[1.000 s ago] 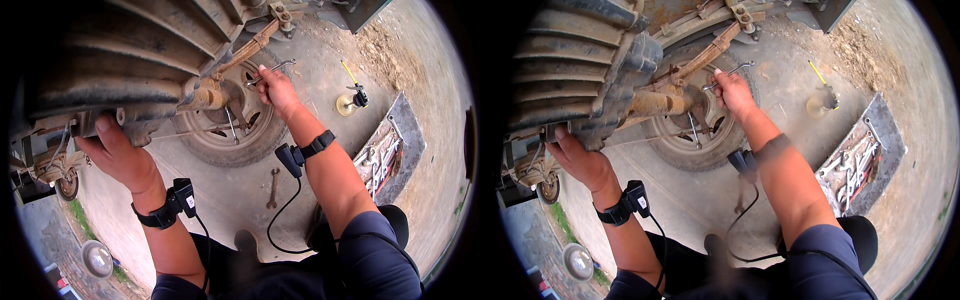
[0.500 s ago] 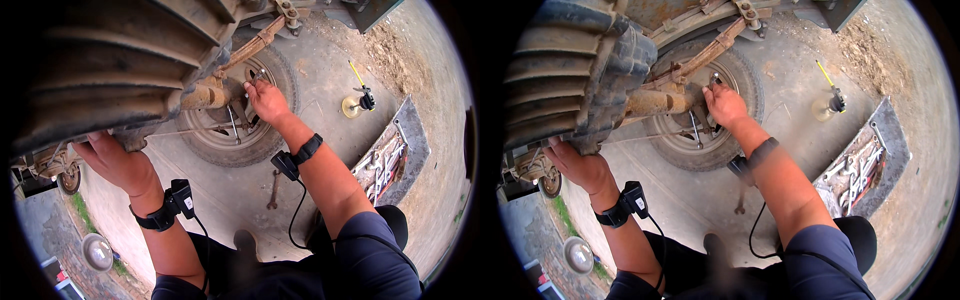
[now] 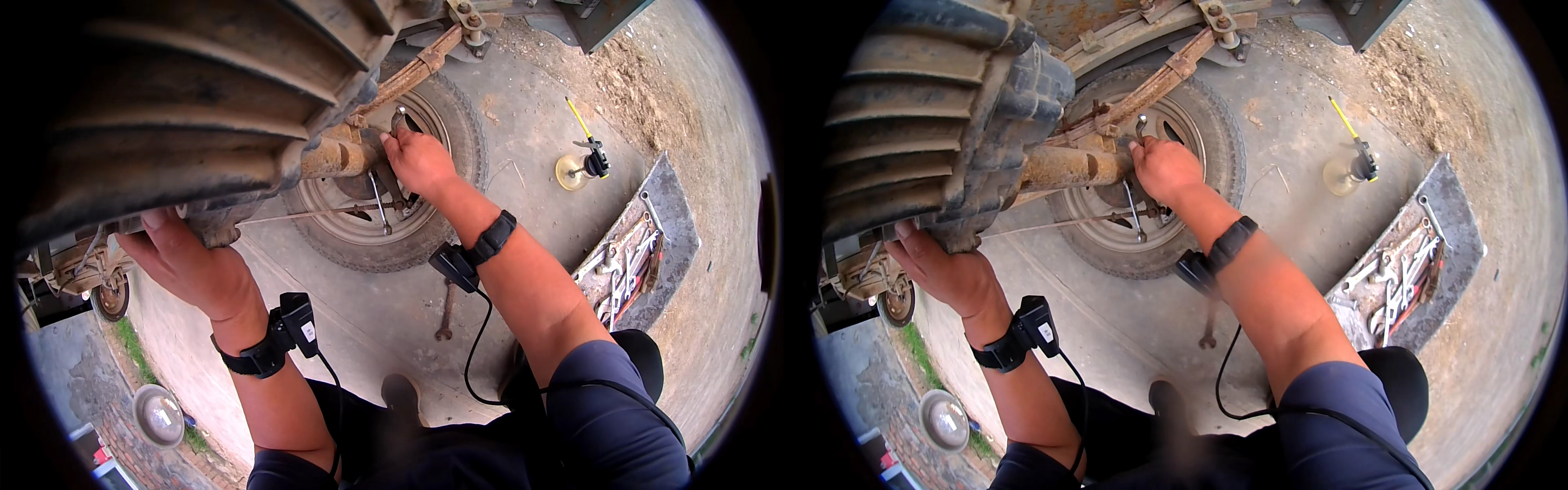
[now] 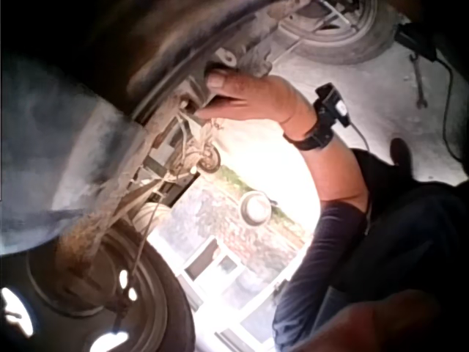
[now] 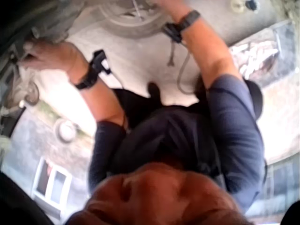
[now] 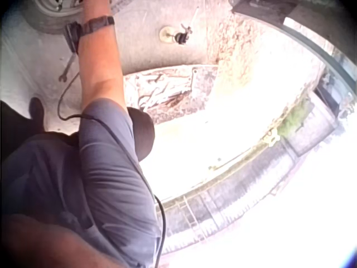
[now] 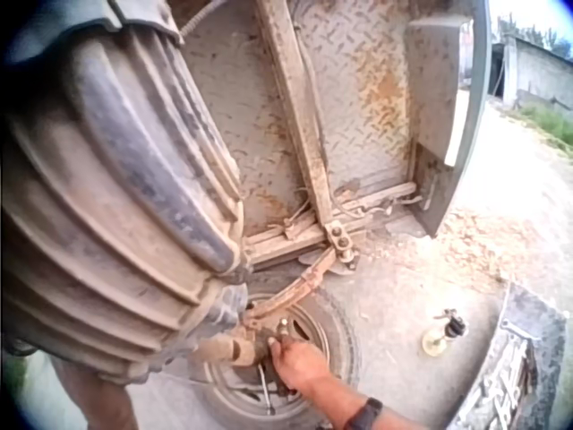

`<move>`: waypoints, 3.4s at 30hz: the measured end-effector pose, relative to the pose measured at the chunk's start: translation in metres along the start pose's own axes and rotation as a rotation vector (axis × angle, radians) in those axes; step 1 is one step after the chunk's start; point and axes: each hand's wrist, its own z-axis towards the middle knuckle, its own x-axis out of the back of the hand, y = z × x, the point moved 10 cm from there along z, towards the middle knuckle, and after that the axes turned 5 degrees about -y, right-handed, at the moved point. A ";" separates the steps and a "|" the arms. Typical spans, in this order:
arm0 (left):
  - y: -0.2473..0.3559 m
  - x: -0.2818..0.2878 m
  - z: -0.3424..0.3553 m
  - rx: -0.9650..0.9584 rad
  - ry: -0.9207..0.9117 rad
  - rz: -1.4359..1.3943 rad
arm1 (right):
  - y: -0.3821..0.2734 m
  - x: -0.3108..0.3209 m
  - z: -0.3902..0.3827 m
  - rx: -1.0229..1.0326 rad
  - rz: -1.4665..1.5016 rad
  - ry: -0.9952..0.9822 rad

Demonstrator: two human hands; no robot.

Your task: The person works under a vehicle, using a wrench to loosen and remove a bolt from the wheel hub area. They then apply lubricant from a spray bottle to the bolt and reinsert it by hand.

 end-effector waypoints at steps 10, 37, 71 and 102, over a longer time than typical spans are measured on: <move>0.007 -0.004 -0.002 -0.029 -0.027 0.060 | -0.007 -0.004 0.027 -0.050 -0.111 -0.184; -0.024 0.041 -0.020 0.248 0.138 -0.057 | -0.011 -0.004 0.018 -0.049 -0.112 -0.192; -0.176 -0.084 -0.250 0.486 -0.904 0.596 | -0.013 -0.010 0.020 -0.031 -0.279 -0.091; -0.193 -0.093 -0.257 0.573 -0.812 0.433 | -0.019 -0.014 -0.009 0.209 -0.336 0.102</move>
